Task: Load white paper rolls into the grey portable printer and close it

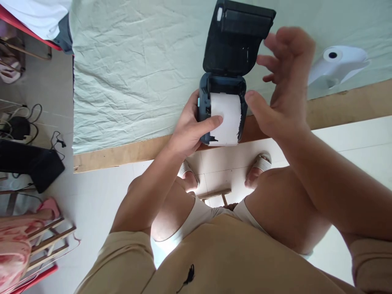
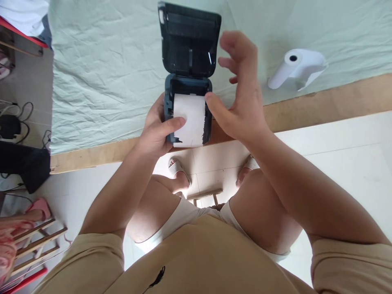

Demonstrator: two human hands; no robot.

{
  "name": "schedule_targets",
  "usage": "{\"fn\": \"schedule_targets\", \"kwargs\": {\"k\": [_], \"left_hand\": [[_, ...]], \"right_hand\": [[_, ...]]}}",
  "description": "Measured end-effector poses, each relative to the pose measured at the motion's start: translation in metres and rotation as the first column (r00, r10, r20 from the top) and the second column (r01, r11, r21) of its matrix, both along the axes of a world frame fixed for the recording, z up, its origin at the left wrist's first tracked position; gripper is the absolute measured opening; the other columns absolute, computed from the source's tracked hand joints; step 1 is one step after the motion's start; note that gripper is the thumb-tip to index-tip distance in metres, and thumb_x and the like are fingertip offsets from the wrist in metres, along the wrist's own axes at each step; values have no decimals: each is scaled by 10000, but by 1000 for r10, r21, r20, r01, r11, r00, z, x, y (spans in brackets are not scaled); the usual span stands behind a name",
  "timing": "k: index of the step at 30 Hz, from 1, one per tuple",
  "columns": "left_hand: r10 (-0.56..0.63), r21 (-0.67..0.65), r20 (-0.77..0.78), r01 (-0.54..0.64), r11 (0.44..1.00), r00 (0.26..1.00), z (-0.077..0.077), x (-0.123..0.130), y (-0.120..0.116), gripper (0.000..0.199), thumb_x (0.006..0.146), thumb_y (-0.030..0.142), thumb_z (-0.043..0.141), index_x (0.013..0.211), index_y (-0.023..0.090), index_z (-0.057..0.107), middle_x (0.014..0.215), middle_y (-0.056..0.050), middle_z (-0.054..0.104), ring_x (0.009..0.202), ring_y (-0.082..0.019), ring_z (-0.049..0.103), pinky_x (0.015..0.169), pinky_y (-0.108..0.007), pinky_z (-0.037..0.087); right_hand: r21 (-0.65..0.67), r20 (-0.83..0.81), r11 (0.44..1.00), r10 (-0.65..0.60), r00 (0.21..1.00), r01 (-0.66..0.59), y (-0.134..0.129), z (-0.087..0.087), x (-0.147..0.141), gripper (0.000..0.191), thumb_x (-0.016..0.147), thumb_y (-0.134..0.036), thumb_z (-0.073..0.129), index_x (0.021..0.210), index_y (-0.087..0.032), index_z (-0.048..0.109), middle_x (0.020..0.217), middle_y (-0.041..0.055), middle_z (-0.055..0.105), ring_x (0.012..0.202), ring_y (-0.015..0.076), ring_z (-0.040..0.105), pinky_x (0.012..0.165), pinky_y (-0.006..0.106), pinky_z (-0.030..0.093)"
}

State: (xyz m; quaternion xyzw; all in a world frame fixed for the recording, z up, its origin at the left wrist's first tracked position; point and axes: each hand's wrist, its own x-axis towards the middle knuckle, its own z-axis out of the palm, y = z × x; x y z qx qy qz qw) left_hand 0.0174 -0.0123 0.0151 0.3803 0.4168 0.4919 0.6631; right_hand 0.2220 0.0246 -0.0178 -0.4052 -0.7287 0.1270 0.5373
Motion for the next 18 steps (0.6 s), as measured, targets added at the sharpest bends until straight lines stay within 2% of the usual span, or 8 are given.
{"fn": "schedule_targets", "kwargs": {"k": [2,6,8,11,14,16,18], "left_hand": [[19,7,1,-19,1000,1000,-1,-1,1,355,849,398,862,1125,261,685,991,-14,722,1432,-365,674,1199,-490,581],[-47,-21,-24,46,999,999,-2,-8,8,379,812,355,903,1114,263,694,1005,-8,746,1436,-356,680,1197,-456,595],[-72,-66,-17,70,995,997,0,-10,11,396,811,291,903,1149,269,698,1050,-9,770,1456,-352,676,1205,-457,598],[-28,-114,19,30,993,999,5,-7,9,305,929,257,780,1214,285,678,1083,-3,782,1473,-327,680,1202,-475,607],[3,-117,31,0,993,1000,10,0,4,130,1051,284,590,1156,267,665,999,-1,768,1409,-294,732,1154,-467,640],[18,-119,26,-14,993,1000,11,4,3,137,1069,283,538,1088,247,668,910,-6,739,1372,-296,754,1136,-473,652],[32,-118,18,-29,993,999,12,5,2,140,1062,268,537,1035,240,672,849,-9,711,1371,-308,754,1153,-496,644]], "right_hand": [[-25,-74,998,56,996,-58,7,-3,3,696,962,-716,571,1560,-431,356,1636,41,514,1402,295,633,1059,500,589],[-91,-221,987,110,969,-133,4,-1,6,471,1021,-701,550,1415,-444,551,1391,22,674,1268,265,700,1076,479,601],[-195,-220,963,141,965,-185,-3,0,2,490,1003,-693,616,1409,-424,569,1370,30,684,1248,267,713,1075,484,605],[-330,-205,909,193,960,-253,-10,1,-4,599,961,-713,681,1447,-388,548,1481,45,652,1306,275,699,1106,491,607],[-412,-216,852,252,943,-322,-11,2,-6,654,954,-708,695,1483,-367,517,1423,49,696,1299,270,708,1004,450,655],[-443,-232,829,263,937,-342,-8,2,-4,682,929,-710,729,1484,-371,526,1386,44,708,1269,268,721,919,413,669],[-459,-246,824,243,938,-334,-6,1,-1,694,888,-698,784,1464,-385,557,1374,37,703,1233,265,726,912,402,673]]}}
